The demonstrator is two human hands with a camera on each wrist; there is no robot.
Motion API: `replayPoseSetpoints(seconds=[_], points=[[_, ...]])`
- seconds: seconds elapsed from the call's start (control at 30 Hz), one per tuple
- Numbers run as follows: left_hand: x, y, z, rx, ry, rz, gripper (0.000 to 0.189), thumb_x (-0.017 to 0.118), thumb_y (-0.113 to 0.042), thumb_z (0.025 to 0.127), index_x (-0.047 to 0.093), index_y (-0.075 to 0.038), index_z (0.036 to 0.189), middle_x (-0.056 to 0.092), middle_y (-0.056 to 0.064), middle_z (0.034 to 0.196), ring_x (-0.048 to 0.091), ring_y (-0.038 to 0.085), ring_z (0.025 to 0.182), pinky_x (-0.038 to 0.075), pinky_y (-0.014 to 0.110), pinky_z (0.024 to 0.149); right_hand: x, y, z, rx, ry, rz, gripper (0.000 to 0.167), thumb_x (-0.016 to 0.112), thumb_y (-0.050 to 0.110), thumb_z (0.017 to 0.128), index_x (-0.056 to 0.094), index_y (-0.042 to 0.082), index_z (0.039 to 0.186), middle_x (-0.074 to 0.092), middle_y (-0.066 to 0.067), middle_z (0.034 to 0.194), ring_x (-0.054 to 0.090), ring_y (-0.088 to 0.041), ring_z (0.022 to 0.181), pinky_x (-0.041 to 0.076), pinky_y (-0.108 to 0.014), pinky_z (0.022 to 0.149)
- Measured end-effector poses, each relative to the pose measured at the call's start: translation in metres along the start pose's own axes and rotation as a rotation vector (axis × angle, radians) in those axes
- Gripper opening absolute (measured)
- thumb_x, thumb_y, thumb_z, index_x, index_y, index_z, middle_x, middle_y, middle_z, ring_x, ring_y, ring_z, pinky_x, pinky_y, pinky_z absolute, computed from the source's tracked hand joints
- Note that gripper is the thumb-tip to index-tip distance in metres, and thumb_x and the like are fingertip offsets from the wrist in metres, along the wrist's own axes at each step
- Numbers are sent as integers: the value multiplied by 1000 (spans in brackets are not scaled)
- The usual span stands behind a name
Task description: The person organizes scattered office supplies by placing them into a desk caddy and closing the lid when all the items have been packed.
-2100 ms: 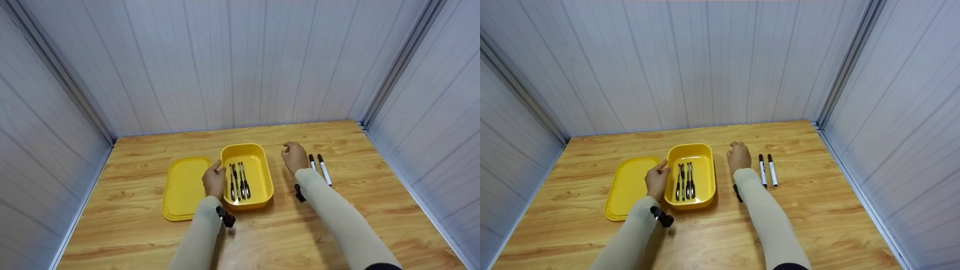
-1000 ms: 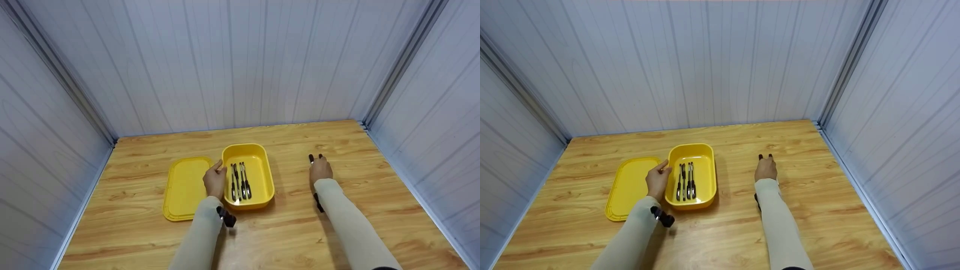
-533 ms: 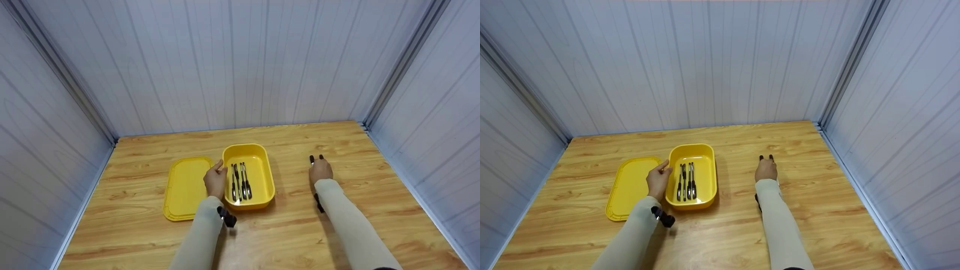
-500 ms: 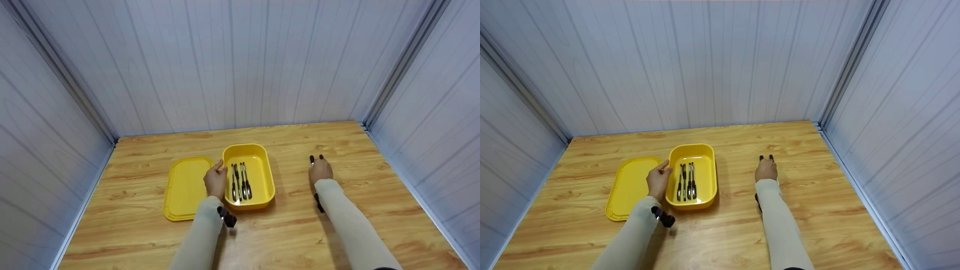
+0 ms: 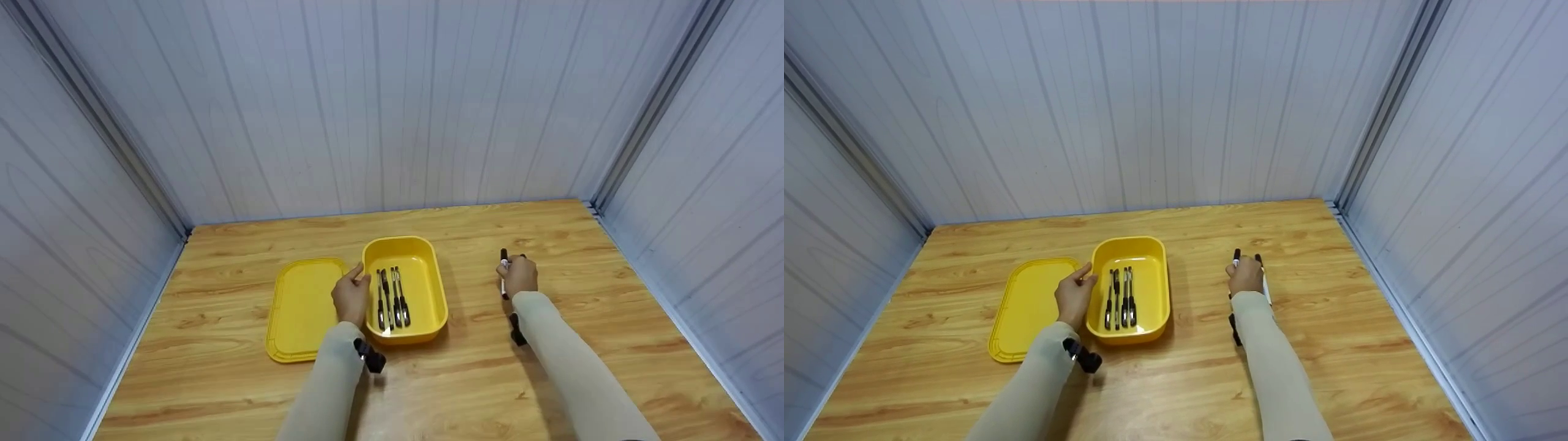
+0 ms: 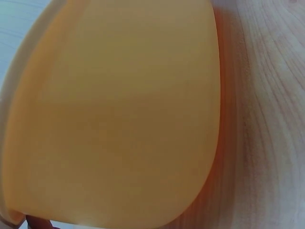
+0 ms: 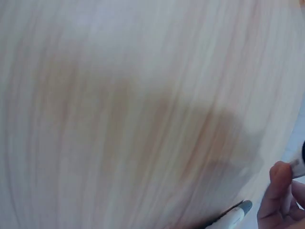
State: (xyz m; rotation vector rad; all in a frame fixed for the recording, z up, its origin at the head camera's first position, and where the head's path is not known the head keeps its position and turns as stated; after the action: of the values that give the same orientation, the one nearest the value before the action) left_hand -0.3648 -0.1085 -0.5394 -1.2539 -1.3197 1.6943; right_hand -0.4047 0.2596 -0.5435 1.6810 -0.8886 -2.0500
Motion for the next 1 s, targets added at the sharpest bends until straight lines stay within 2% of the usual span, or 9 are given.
replayPoseSetpoints(seconds=[0.1,0.23,0.33,0.6,0.8,1.0], points=[[0,1,0,15,-6,10,36,65,-15,96,64,-12,132,70,12,91,52,12,63,39,25,54,1,5,-1,-16,-8,31,28,51,10,95,71,-4,107,71,-21,92,57,-23,70,46,-34,65],[2,3,1,6,9,-5,37,64,-16,96,63,-12,133,70,15,93,51,12,61,39,24,53,2,11,-3,-22,12,100,34,51,13,98,67,-6,120,70,-24,106,67,-29,87,54,-40,76],[3,4,3,-6,12,-12,38,64,-16,96,63,-13,134,70,16,93,50,12,60,38,24,52,2,15,-5,-19,38,152,36,53,16,100,63,-7,126,69,-26,111,68,-33,95,55,-42,79],[4,3,4,-3,10,-7,38,64,-15,96,62,-14,134,70,16,93,48,12,58,37,24,51,6,24,-10,-44,49,219,37,56,21,101,62,-1,130,71,-18,106,62,-18,70,48,-30,61],[3,1,2,-2,13,-8,38,63,-16,96,63,-13,134,70,15,93,50,12,59,39,24,52,13,37,-16,-99,0,248,31,59,19,99,68,0,122,72,-17,99,64,-19,74,49,-30,65],[2,-2,1,14,0,-4,37,64,-15,96,64,-13,133,71,12,96,52,11,61,38,24,53,17,48,-20,-147,-32,235,30,61,20,98,70,1,119,73,-18,96,68,-25,78,54,-37,68]])
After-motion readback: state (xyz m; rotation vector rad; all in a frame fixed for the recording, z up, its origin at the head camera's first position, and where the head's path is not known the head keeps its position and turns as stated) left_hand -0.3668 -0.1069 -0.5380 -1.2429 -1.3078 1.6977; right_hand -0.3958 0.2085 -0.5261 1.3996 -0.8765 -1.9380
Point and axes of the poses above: each hand's wrist, its own z-axis towards the middle knuckle, its own x-axis out of the palm, y = z × x, the point moved 4 cm from there along z, towards the middle knuckle
